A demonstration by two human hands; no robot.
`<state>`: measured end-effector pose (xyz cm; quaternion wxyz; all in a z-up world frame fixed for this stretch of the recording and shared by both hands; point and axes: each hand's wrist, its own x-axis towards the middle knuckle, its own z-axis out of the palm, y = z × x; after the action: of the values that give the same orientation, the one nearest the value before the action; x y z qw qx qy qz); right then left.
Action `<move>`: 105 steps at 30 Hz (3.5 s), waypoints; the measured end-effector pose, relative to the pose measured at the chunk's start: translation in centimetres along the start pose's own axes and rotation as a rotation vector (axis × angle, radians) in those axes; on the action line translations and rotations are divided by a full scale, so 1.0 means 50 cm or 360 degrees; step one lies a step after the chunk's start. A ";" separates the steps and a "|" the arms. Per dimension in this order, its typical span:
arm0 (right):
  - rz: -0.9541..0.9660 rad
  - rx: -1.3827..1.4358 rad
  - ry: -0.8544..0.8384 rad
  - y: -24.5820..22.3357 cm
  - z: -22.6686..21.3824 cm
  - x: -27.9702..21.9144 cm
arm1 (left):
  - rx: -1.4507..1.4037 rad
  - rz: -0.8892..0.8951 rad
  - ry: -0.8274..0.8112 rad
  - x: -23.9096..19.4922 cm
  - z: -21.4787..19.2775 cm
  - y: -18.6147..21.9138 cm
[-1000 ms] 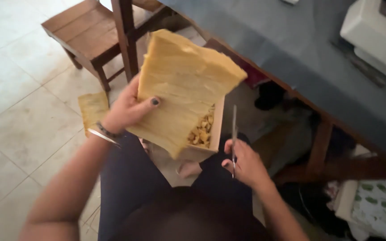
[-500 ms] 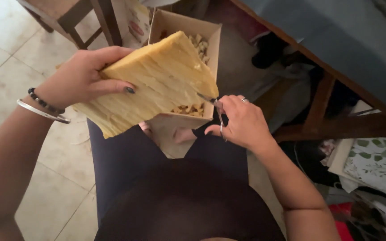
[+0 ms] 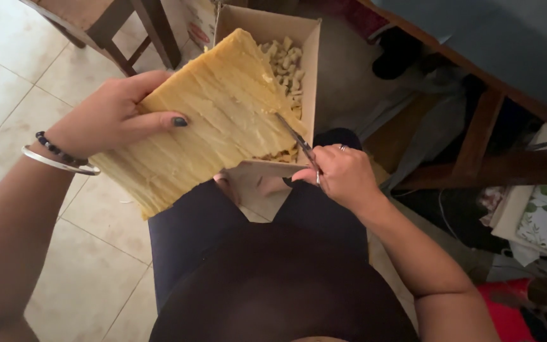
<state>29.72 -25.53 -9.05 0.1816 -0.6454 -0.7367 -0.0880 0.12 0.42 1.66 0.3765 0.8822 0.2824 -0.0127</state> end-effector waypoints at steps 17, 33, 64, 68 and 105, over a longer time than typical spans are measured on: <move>-0.0090 -0.0051 -0.0036 -0.001 0.021 -0.013 | -0.0213 0.0689 -0.0080 0.044 -0.008 0.082; -0.0027 -0.0063 -0.0173 0.023 0.062 -0.069 | -0.0600 0.0408 -0.0012 0.088 0.096 0.027; 0.0020 0.0607 -0.0263 0.011 0.026 -0.026 | -0.0142 0.0254 -0.0342 0.115 0.046 0.126; 0.0244 0.0642 -0.0679 -0.005 0.011 -0.001 | -0.0107 0.0038 -0.0516 0.118 0.067 0.144; 0.0933 0.2051 -0.0355 -0.010 0.204 0.030 | -0.0006 -0.0181 -0.0328 0.206 0.076 0.063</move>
<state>27.49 -20.50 -17.78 0.4664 -0.5862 -0.4528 0.4836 11.11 1.13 -1.41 0.4039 0.8580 0.2919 -0.1242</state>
